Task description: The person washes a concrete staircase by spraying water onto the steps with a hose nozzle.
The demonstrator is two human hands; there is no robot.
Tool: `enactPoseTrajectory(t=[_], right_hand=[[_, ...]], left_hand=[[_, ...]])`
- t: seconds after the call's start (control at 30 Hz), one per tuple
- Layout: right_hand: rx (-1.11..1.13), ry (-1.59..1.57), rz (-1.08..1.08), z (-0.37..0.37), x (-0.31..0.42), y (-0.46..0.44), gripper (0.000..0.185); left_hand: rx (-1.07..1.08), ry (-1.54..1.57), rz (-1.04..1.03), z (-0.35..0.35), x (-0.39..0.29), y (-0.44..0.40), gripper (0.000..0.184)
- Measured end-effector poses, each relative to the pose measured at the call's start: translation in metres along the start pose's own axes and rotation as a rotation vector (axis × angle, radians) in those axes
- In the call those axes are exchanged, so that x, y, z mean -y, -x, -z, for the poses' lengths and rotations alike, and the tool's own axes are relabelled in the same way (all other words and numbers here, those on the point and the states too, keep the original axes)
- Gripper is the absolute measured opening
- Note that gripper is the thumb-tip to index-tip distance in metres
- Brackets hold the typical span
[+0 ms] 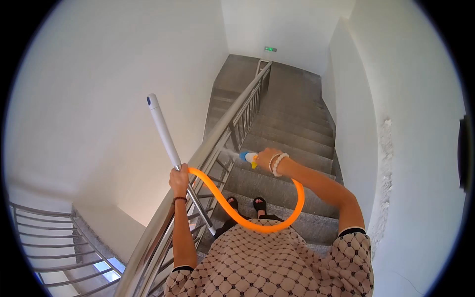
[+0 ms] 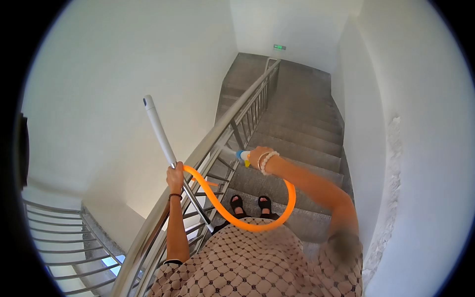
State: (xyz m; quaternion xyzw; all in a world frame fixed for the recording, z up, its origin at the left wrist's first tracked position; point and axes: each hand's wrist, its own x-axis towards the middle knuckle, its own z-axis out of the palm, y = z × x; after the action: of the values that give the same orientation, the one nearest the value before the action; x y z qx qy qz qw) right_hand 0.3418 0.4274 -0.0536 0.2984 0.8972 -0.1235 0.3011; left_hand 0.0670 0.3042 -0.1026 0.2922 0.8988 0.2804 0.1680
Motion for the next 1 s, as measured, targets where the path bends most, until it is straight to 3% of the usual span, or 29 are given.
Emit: enactPoseTrajectory(t=[0.1,0.23,0.3,0.43,0.5,0.53,0.6,0.67,0.73,0.8,0.83,0.9,0.93,1.0], right_hand=[[-0.046,-0.042,0.136,-0.044,0.015,-0.011,0.021],[-0.001,-0.166,0.146,-0.115,0.015,-0.048,0.019],[0.168,-0.74,-0.231,-0.175,0.002,-0.088,0.02],[0.424,-0.71,-0.17,-0.263,-0.022,-0.105,0.022],[0.41,-1.885,-0.786,-0.313,-0.003,-0.106,0.021],[0.433,-1.893,-0.793,-0.336,0.016,-0.108,0.021],[0.431,-2.66,-0.799,-0.373,0.05,-0.114,0.021],[0.451,-2.829,-0.897,-0.368,0.083,-0.123,0.02],[0.452,-2.996,-0.998,-0.376,0.114,-0.137,0.018],[0.608,-3.523,-0.74,-0.394,0.138,-0.159,0.02],[0.611,-3.535,-0.743,-0.391,0.141,-0.168,0.02],[0.774,-3.674,-0.323,-0.385,0.14,-0.187,0.02],[0.751,-3.641,-0.248,-0.38,0.135,-0.198,0.019],[0.722,-3.615,-0.306,-0.375,0.12,-0.217,0.018]], left_hand=[[-0.015,0.045,0.015,0.0,-0.005,0.003,0.038],[-0.051,0.052,0.038,-0.008,-0.001,-0.001,0.035],[-0.038,0.083,0.061,-0.016,0.016,-0.012,0.032],[0.081,0.265,0.039,-0.017,0.011,-0.011,0.024],[0.085,0.328,-0.039,-0.023,0.013,-0.013,0.021],[0.076,0.422,-0.127,-0.026,0.016,-0.014,0.019],[0.082,0.472,-0.083,-0.031,0.01,-0.015,0.018],[0.087,0.51,-0.034,-0.033,0.021,-0.014,0.018],[0.068,0.04,-0.579,-0.028,0.035,-0.02,0.023],[0.035,0.062,-0.461,-0.033,0.027,-0.016,0.017],[0.02,0.066,-0.408,-0.034,0.023,-0.015,0.018],[-0.009,0.077,-0.302,-0.035,0.016,-0.013,0.025],[0.027,0.104,-0.269,-0.033,0.013,-0.014,0.025],[0.075,0.12,-0.254,-0.032,0.008,-0.013,0.026]])
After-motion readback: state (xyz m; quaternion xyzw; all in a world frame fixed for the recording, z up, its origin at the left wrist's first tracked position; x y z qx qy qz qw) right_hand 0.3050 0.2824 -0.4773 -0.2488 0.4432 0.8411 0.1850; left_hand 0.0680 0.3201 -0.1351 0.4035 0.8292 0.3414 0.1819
